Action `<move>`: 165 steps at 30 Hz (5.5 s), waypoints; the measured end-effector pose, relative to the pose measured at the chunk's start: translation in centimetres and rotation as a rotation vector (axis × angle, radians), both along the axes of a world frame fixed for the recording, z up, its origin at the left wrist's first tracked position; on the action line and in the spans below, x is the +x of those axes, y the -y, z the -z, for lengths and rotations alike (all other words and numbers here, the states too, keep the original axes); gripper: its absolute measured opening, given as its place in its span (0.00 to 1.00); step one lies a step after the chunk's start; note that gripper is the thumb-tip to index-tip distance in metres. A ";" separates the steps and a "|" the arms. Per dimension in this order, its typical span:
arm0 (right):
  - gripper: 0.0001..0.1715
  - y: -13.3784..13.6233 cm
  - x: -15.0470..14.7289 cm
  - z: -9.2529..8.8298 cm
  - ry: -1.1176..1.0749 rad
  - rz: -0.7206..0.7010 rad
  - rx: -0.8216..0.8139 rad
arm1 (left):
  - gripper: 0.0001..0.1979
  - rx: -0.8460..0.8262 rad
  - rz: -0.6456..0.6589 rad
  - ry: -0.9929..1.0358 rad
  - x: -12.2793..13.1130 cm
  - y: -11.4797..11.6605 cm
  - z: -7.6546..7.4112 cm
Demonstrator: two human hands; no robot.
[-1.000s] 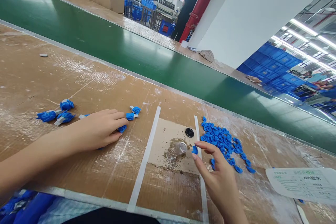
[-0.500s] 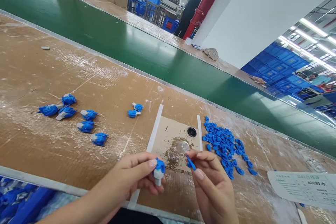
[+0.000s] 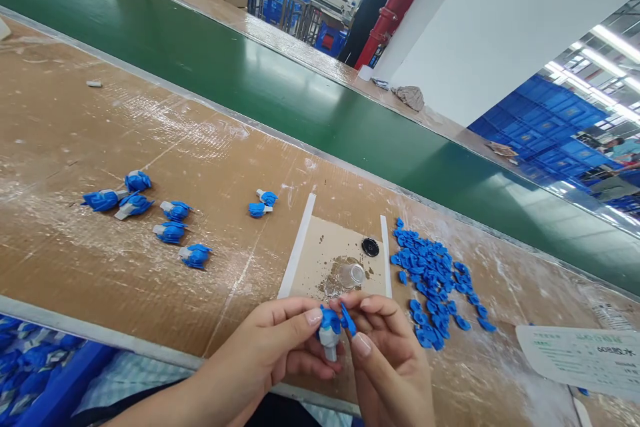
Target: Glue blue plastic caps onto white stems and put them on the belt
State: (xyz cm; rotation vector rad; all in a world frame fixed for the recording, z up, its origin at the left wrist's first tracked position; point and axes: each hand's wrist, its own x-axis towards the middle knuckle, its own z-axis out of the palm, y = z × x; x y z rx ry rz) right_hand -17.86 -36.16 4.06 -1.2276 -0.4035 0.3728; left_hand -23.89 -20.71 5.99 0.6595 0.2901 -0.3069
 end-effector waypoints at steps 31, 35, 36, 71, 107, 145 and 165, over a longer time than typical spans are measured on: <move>0.32 7.1 9.6 3.5 0.811 0.368 -1.252 | 0.15 2.528 -0.326 0.327 -1.7 -7.8 3.9; 0.42 6.4 8.8 2.6 0.749 0.411 -1.371 | 0.18 2.684 -0.347 0.104 -1.1 -10.3 2.7; 0.44 6.3 8.6 2.4 0.715 0.427 -1.394 | 0.19 2.686 -0.335 0.117 -0.7 -10.7 2.4; 0.14 9.4 8.4 0.7 1.324 0.157 -1.060 | 0.17 2.187 0.215 0.332 5.3 -11.2 0.5; 0.18 -0.3 0.4 0.1 0.433 0.073 -0.248 | 0.21 0.153 -0.165 0.110 -0.2 0.0 1.2; 0.36 8.7 12.7 2.7 0.977 0.487 -1.430 | 0.19 2.423 -0.174 0.774 -2.2 -8.6 4.7; 0.26 10.6 12.6 2.4 0.825 0.247 -1.273 | 0.19 2.344 0.408 0.738 10.0 -14.8 0.0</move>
